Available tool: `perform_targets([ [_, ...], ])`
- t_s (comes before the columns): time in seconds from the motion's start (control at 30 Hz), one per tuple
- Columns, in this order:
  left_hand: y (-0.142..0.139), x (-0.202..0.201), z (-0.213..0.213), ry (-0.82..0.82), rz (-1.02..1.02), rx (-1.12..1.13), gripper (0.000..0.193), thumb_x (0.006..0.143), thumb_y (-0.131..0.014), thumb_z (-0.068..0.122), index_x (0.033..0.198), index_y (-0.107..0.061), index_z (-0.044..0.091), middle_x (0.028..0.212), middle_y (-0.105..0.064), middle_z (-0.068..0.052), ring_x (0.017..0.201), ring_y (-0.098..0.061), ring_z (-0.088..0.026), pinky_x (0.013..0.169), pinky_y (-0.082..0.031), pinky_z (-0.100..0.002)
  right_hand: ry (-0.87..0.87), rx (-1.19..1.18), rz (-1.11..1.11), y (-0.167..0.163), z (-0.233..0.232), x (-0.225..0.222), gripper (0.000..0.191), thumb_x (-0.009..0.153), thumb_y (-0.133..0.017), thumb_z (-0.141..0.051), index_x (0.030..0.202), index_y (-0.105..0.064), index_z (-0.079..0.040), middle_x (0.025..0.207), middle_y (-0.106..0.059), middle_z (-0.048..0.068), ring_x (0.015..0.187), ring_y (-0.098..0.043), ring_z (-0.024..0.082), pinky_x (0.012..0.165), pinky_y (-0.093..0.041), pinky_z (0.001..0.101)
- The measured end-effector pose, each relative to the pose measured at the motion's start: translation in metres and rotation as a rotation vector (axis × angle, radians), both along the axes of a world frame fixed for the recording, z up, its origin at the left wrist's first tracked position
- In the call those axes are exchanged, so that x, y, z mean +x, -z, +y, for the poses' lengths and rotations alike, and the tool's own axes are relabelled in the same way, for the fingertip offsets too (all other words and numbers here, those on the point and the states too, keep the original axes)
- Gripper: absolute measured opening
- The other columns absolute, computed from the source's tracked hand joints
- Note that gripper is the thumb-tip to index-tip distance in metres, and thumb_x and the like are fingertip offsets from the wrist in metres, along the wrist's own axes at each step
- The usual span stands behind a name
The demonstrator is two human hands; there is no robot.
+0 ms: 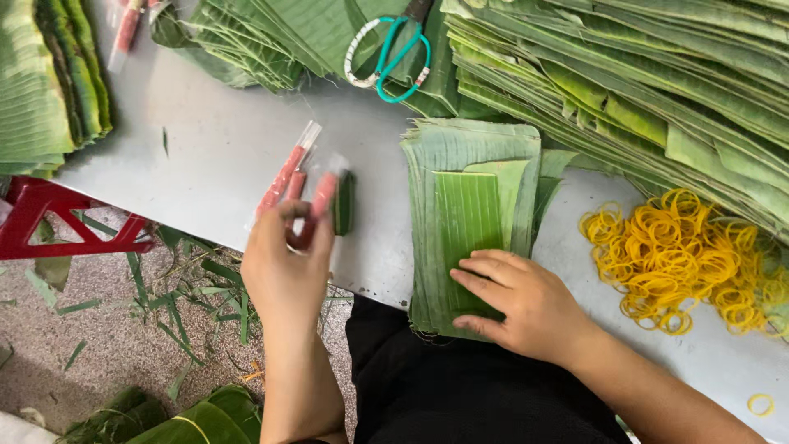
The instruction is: The person wraps sausage sticks in cut pieces of banana leaf, folding the leaf around each sausage and securing it with a yellow rubber band. They place finished wrapped sausages in a row and gather completed ones into a bundle held in one hand.
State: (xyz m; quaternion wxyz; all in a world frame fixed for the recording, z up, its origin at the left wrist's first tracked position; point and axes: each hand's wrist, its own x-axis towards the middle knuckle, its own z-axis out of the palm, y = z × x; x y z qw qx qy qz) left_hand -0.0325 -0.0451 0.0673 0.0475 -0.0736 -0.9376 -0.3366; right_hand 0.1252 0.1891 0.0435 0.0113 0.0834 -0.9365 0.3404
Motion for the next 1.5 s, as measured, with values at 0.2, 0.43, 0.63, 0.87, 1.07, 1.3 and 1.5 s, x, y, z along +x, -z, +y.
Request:
perform_targets([
  [0.2, 0.012, 0.037, 0.021, 0.619, -0.789, 0.759, 0.047, 0.090, -0.083, 0.015, 0.131, -0.066, -0.001, 0.088, -0.072, -0.007, 0.080, -0.064, -0.014, 0.070, -0.052, -0.028, 0.053, -0.386, -0.024, 0.007, 0.010, 0.005, 0.057, 0.097, -0.064, -0.040, 0.138, -0.060, 0.000, 0.124, -0.069, 0.014, 0.115, -0.065, 0.029, 0.098, -0.050, 0.0396],
  [0.43, 0.057, 0.058, 0.023, 0.444, -1.093, 0.899, 0.039, 0.101, -0.059, 0.031, 0.122, -0.068, 0.000, 0.102, -0.078, -0.011, 0.090, -0.077, -0.018, 0.072, -0.063, -0.031, 0.343, -0.840, -0.448, 0.035, 0.025, 0.033, 0.030, 0.102, -0.061, -0.028, 0.096, -0.072, 0.000, 0.078, -0.064, 0.003, 0.071, -0.058, 0.012, 0.065, -0.048, 0.0291],
  [0.63, 0.063, 0.066, 0.017, 0.620, -0.663, 0.400, 0.028, 0.106, -0.059, 0.022, 0.091, -0.073, 0.003, 0.080, -0.074, -0.010, 0.072, -0.069, -0.023, 0.065, -0.054, -0.032, 0.383, -0.567, -0.533, 0.027, 0.040, 0.030, 0.030, 0.098, -0.062, -0.027, 0.082, -0.072, -0.004, 0.066, -0.062, 0.003, 0.062, -0.054, 0.015, 0.056, -0.046, 0.0301],
  [0.87, 0.050, 0.069, 0.038, 0.744, 0.138, -0.021, 0.024, 0.085, -0.079, 0.009, 0.073, -0.058, 0.008, 0.069, -0.058, -0.008, 0.066, -0.059, -0.029, 0.061, -0.050, -0.040, 0.286, 0.087, -0.114, -0.006, 0.017, 0.009, 0.020, 0.084, -0.076, -0.023, 0.078, -0.067, -0.007, 0.072, -0.063, 0.009, 0.069, -0.064, 0.030, 0.060, -0.050, 0.0408],
  [1.07, 0.028, 0.065, 0.039, 0.879, 0.295, 0.047, 0.029, 0.088, -0.082, 0.013, 0.107, -0.065, 0.000, 0.100, -0.065, -0.010, 0.094, -0.065, -0.029, 0.081, -0.054, -0.038, -0.022, 0.093, 0.061, -0.018, 0.016, 0.001, 0.029, 0.082, -0.078, -0.020, 0.105, -0.069, -0.005, 0.093, -0.067, 0.007, 0.083, -0.066, 0.027, 0.067, -0.055, 0.0388],
  [1.3, 0.026, 0.058, 0.038, 0.989, 0.073, 0.127, 0.037, 0.084, -0.080, 0.016, 0.116, -0.069, 0.002, 0.110, -0.067, -0.010, 0.102, -0.066, -0.030, 0.088, -0.055, -0.040, -0.093, 0.035, 0.001, -0.013, 0.029, 0.003, 0.043, 0.079, -0.076, -0.019, 0.120, -0.069, -0.008, 0.111, -0.070, 0.007, 0.096, -0.068, 0.027, 0.073, -0.057, 0.0376],
  [1.5, 0.042, 0.032, 0.056, 0.945, -0.008, 0.184, 0.020, 0.088, -0.080, 0.012, 0.104, -0.069, 0.007, 0.104, -0.069, -0.008, 0.099, -0.067, -0.028, 0.086, -0.055, -0.039, -0.011, 0.106, 0.076, 0.001, 0.027, -0.007, 0.030, 0.084, -0.077, -0.020, 0.110, -0.069, -0.007, 0.112, -0.068, 0.007, 0.096, -0.067, 0.029, 0.076, -0.056, 0.0405],
])
